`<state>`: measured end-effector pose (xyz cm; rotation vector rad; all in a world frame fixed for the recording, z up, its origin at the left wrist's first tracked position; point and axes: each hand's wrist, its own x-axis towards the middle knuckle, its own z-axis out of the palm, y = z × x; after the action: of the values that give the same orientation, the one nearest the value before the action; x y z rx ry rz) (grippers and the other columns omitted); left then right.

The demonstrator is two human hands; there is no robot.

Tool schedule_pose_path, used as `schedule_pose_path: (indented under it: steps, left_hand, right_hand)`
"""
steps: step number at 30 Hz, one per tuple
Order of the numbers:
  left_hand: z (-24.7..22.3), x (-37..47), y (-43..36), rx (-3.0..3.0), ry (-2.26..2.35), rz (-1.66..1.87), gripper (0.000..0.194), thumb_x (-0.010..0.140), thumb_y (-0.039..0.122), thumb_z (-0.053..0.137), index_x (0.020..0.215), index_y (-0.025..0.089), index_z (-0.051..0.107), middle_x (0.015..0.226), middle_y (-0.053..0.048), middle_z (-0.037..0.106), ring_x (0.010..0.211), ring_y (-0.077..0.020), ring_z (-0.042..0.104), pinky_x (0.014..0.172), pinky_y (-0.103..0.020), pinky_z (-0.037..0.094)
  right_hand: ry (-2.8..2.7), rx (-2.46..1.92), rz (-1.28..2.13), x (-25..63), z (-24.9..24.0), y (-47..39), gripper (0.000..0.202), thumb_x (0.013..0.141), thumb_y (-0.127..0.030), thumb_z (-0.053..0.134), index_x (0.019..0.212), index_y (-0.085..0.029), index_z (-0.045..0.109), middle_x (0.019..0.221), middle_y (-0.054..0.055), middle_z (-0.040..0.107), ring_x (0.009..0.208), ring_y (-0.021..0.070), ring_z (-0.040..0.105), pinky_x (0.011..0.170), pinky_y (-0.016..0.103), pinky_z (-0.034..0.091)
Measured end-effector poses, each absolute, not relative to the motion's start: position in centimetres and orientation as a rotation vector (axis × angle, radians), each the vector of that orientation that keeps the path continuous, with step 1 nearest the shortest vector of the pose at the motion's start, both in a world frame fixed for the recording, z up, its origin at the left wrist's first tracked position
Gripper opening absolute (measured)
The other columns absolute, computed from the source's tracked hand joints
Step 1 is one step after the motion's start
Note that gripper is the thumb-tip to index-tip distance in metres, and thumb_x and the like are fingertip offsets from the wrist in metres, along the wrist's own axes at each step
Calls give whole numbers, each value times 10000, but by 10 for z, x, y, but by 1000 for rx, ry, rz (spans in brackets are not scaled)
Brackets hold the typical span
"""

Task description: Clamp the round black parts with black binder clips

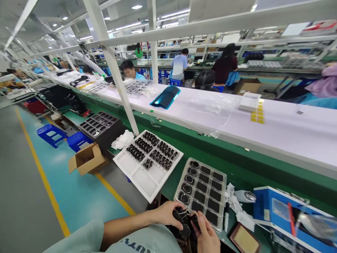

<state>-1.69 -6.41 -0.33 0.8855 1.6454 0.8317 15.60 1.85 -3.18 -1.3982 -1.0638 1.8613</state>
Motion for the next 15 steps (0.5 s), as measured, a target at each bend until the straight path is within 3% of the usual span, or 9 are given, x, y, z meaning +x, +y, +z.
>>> schedule_pose_path:
  steps: [4, 9, 15]
  left_hand:
    - [-5, -29, -55, 991, 1515, 629, 794, 478, 294, 922, 1230, 190, 688, 1165, -65, 712, 1084, -302, 643, 915, -353, 492]
    - [-8, -36, -48, 1108, 1368, 638, 765, 482, 233, 911, 1213, 163, 697, 1205, -105, 707, 1114, -323, 639, 963, -396, 479]
    - [-15, -43, -38, 906, 1278, 597, 687, 547, 185, 873, 1204, 124, 681, 1063, -106, 733, 888, -268, 688, 763, -355, 552]
  right_hand:
    - [-1241, -1399, 2031, 155, -16, 25, 671, 572, -585, 857, 1102, -194, 731, 894, 54, 745, 853, 266, 701, 731, 359, 586]
    - [-1719, -1236, 1917, 139, 11, 25, 492, 694, -650, 728, 791, -171, 782, 805, 92, 739, 826, 288, 662, 764, 362, 516]
    - [-1743, -1246, 1703, 140, 9, 37, 419, 796, -570, 657, 752, -167, 763, 700, 51, 688, 693, 209, 594, 684, 312, 446]
